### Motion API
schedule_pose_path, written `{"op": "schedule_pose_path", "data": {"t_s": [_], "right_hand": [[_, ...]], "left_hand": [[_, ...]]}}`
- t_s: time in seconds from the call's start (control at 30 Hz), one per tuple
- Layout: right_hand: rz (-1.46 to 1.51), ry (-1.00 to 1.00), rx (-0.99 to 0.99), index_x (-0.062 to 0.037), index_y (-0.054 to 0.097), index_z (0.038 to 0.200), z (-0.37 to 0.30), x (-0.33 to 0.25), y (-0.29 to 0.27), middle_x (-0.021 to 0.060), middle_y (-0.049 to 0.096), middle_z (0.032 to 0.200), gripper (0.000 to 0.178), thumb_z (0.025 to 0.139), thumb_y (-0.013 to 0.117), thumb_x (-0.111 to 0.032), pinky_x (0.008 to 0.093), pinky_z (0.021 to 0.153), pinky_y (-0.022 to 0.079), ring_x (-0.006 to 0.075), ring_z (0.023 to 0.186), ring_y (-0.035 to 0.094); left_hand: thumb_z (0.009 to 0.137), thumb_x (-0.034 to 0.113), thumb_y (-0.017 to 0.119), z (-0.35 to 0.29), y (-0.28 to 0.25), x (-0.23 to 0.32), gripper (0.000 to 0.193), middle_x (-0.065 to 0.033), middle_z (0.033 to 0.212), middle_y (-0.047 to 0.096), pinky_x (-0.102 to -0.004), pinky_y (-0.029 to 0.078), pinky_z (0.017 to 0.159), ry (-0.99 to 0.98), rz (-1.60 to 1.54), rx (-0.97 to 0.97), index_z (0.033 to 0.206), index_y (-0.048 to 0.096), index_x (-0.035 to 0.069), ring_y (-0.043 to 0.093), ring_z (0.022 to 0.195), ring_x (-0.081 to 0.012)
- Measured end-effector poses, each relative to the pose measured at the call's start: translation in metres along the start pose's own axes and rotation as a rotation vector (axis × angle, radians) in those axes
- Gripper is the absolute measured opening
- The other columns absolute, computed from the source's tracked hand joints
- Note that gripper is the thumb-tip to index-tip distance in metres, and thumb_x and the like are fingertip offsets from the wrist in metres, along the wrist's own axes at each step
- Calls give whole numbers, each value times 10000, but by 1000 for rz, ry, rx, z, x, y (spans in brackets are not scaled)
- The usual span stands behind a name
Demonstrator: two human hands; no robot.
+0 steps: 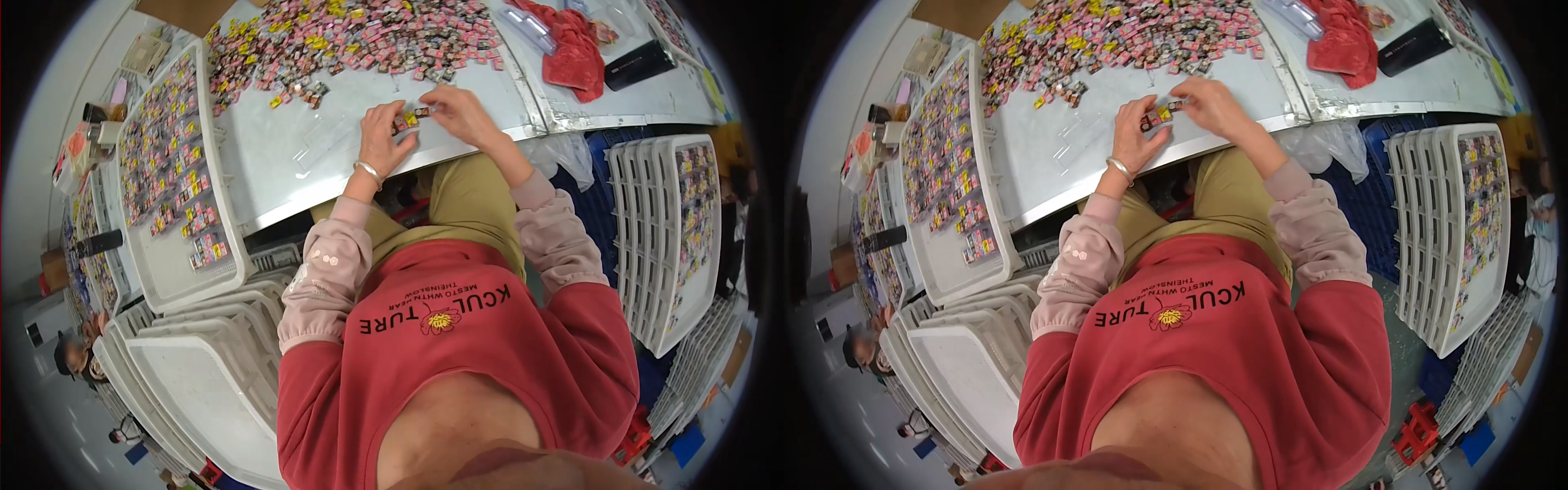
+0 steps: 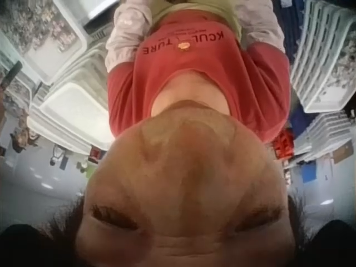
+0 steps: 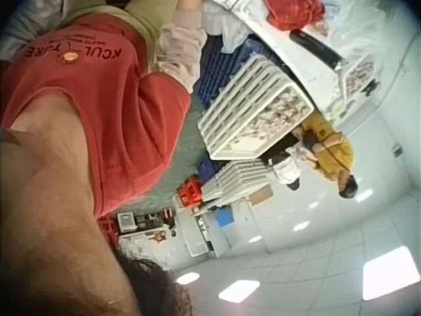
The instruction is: Packaging small colorful toy components into plastic sleeves and arranging them onto trays in a workshop setting.
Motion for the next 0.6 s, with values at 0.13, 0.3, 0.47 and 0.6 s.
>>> {"op": "schedule_pose_path", "data": {"t_s": [0.13, 0.3, 0.47, 0.6], "right_hand": [[-283, -332, -57, -167, 681, 1015, 8, -14, 32, 59, 667, 910, 315, 733, 597, -55, 424, 769, 457, 281, 871, 593], [-362, -240, -159, -149, 650, 997, 11, -15, 43, 81, 605, 910, 242, 764, 598, -113, 434, 776, 456, 301, 908, 566], [-188, -152, -93, -103, 638, 869, 13, -3, 42, 92, 560, 865, 142, 735, 613, -65, 409, 750, 443, 286, 869, 572], [-378, -224, -41, -106, 642, 801, 13, -13, 46, 64, 555, 804, 100, 732, 596, -49, 361, 728, 423, 257, 826, 578]], "left_hand": [[691, 15, 644, -3, 9, -8, 646, -101, 952, 583, -297, 516, 755, -88, -157, -46, 1298, 425, 11, 601, 783, -191], [756, -5, 638, -16, 10, -21, 649, -98, 956, 594, -261, 510, 718, -121, -220, -8, 1346, 370, -8, 591, 764, -141], [732, 47, 666, -12, 3, -3, 571, -146, 1010, 596, -392, 446, 847, -175, -204, 30, 1269, 473, 24, 553, 938, -306], [746, 37, 657, -10, -3, 1, 386, -147, 1025, 582, -402, 421, 863, -58, 16, -16, 1121, 564, 26, 512, 970, -324]]}}
Point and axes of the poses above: each hand's wrist, its own z-axis towards the middle knuckle, its own y-axis out of the palm, x = y × z, the point moved 6 cm from there along z, towards the middle knuckle
